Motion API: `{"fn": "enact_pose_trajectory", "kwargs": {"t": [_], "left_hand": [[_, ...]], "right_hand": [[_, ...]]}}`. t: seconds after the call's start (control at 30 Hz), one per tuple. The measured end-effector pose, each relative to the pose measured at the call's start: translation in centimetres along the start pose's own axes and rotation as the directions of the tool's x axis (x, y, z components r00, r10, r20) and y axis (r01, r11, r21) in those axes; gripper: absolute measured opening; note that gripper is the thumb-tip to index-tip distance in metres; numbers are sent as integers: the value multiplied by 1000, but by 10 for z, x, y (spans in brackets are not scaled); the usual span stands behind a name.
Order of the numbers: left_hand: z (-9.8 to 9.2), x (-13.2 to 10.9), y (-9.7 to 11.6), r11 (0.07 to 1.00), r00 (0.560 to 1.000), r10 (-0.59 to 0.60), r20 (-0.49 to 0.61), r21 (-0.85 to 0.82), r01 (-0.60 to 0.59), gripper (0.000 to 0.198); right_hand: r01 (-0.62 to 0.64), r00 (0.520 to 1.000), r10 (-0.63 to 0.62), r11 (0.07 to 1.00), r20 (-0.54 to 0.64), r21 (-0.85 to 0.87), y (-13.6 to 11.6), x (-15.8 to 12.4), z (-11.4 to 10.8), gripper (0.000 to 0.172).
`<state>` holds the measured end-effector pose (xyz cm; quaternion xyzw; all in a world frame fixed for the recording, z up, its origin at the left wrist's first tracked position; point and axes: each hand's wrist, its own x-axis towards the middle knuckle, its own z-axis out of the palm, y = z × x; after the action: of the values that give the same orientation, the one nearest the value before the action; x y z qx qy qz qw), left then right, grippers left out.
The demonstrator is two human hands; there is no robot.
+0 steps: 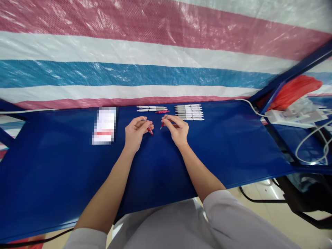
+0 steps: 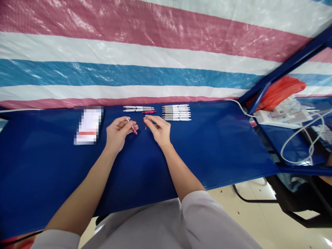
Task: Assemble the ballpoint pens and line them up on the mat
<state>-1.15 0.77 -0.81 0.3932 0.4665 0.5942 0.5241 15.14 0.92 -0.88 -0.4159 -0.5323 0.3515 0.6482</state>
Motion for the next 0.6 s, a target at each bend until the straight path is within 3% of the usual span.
{"fn": "enact_pose_trajectory", "kwargs": {"t": [0.23, 0.43, 0.6], "left_hand": [[-1, 0, 5, 996, 999, -38, 0, -80, 38, 36], [-3, 2, 7, 987, 996, -89, 5, -136, 89, 40], [-6, 2, 7, 987, 996, -85, 5, -135, 85, 42]], "right_hand": [[-307, 947, 321, 924, -26, 227, 0, 7, 2, 25], [-390, 909, 418, 847, 2, 361, 7, 13, -4, 27], [-409, 894, 447, 839, -27, 358, 9, 14, -5, 29]]}}
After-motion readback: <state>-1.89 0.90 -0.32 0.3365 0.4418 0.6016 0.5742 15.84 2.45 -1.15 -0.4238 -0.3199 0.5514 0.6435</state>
